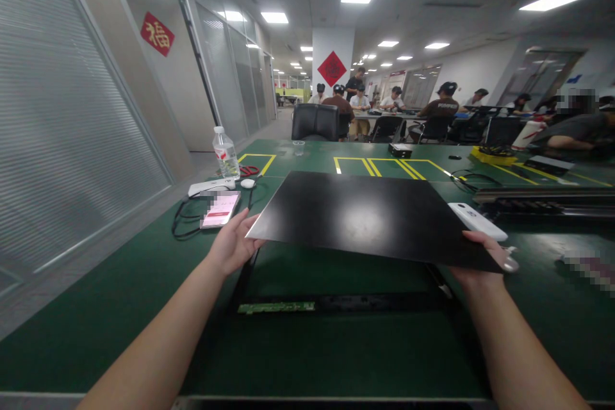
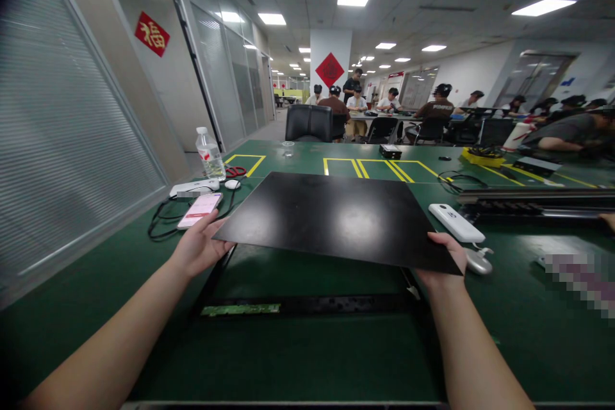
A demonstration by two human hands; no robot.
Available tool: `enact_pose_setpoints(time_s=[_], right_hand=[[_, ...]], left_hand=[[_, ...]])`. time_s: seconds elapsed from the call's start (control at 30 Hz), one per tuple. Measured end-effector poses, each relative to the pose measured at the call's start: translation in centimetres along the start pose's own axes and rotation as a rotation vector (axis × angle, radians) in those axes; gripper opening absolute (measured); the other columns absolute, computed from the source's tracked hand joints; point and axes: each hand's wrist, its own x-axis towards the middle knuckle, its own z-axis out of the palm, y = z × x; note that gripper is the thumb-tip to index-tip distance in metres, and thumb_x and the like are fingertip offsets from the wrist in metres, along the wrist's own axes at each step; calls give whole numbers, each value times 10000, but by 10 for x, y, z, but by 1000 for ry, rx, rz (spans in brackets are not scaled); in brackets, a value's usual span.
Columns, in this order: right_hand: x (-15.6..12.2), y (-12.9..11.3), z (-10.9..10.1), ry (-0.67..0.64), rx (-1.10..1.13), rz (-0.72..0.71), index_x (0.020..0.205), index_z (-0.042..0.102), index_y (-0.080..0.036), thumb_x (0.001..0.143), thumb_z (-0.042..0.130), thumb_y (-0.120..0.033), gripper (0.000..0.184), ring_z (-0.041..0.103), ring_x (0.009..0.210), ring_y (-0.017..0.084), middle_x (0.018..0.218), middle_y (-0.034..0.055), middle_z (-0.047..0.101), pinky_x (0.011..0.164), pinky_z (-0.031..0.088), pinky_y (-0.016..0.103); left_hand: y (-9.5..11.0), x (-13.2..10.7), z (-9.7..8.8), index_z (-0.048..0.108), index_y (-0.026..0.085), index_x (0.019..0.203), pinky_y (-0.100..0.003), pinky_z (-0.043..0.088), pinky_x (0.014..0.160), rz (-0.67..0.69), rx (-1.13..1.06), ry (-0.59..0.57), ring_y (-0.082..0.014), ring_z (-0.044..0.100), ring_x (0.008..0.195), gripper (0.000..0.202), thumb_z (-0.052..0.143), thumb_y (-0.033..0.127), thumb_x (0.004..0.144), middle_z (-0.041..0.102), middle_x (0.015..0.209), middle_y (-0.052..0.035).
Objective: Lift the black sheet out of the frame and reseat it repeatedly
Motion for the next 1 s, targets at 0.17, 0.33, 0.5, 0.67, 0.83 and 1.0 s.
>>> enact_pose_setpoints(time_s=[0.17, 0.33, 0.5, 0.67, 0.83, 1.0], right_hand=[[-4, 11, 7, -135, -31, 94, 1057, 674, -209, 600, 551, -203, 474, 698, 916, 315, 904, 95, 737, 821, 563, 515], [-6, 14, 10, -276, -106, 150, 1101, 648, -215, 608, 560, -198, 501, 703, 915, 294, 978, 81, 737, 832, 564, 482], [-3, 13, 6, -376, -173, 246, 1095, 637, -203, 636, 605, -172, 461, 705, 932, 276, 1000, 80, 740, 846, 564, 439], [-4, 12, 3, -433, -234, 275, 1070, 652, -197, 636, 652, -166, 435, 709, 936, 273, 993, 81, 746, 828, 570, 406], [-4, 12, 3, -450, -261, 334, 1034, 669, -186, 630, 660, -136, 406, 717, 887, 259, 939, 72, 751, 782, 582, 375], [3, 16, 3, -274, -221, 263, 1076, 634, -139, 640, 619, -112, 437, 711, 799, 195, 876, 96, 735, 682, 576, 266]], left_hand=[[7, -3, 1, 748, 138, 883, -222, 519, 520, 41, 38, 22, -149, 651, 573, 188, 608, 136, 757, 739, 744, -52], [8, 0, -3, 749, 137, 883, -220, 526, 534, 95, 46, -11, -150, 653, 585, 267, 609, 95, 659, 752, 785, -56], [9, -1, -6, 727, 132, 816, -230, 524, 520, 168, 1, 47, -151, 641, 565, 244, 591, 95, 617, 731, 719, -40], [11, 1, -10, 695, 128, 723, -260, 537, 551, 195, -30, 142, -167, 640, 563, 166, 594, 83, 600, 704, 653, -41], [9, 6, -14, 696, 145, 763, -285, 552, 588, 252, -31, 178, -190, 660, 601, 174, 613, 107, 616, 725, 701, -40], [10, 5, -13, 640, 173, 731, -291, 548, 576, 283, 50, 164, -197, 654, 603, 174, 609, 139, 564, 678, 641, -5]])
